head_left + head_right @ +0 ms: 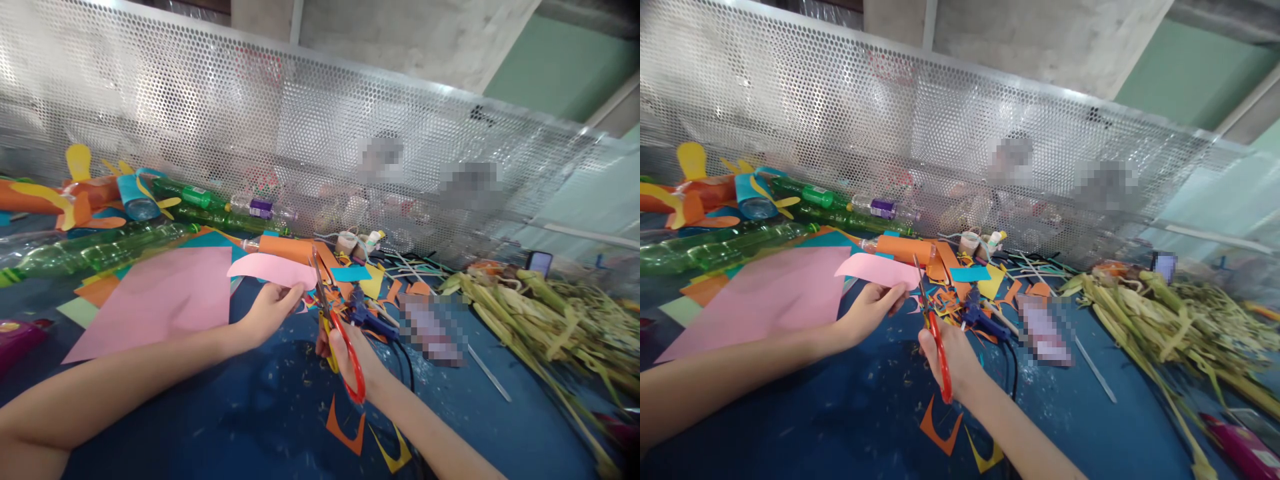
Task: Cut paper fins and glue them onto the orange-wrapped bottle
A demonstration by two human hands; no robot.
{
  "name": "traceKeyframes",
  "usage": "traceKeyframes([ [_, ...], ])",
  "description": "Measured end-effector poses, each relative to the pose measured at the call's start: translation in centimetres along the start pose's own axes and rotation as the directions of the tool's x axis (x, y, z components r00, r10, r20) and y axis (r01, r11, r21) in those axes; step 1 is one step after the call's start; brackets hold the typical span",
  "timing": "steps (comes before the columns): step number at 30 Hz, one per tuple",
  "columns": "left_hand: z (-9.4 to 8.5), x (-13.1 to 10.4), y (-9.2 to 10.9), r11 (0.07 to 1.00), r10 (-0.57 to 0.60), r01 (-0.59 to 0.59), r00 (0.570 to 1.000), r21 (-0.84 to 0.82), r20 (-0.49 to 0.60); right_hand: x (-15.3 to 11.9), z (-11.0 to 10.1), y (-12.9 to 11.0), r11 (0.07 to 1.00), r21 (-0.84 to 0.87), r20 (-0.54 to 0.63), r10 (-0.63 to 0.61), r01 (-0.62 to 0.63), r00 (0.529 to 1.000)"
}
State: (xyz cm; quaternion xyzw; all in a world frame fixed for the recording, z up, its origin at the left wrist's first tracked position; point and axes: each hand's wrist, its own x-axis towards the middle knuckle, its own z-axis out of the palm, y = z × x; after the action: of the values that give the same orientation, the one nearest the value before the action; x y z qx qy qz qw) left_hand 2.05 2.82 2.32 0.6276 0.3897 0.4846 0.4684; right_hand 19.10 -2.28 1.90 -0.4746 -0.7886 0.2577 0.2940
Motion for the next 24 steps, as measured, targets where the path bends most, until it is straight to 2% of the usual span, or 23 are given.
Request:
traceKeyframes([
  [14,-0.01,0.05,0.19,1.000,0.003,-0.003,1.000,-0.008,-0.004,0.02,-0.61,-0.63,1.000,-0.004,0.036,-0.029,0.029,0.999],
  [24,0.00,0.10,-0.02,1.000,0.000,0.000,1.000,-0.006,-0.001,-0.03,-0.13,0.33,1.000,-0.027,0.021,-0.004,0.004,1.000],
])
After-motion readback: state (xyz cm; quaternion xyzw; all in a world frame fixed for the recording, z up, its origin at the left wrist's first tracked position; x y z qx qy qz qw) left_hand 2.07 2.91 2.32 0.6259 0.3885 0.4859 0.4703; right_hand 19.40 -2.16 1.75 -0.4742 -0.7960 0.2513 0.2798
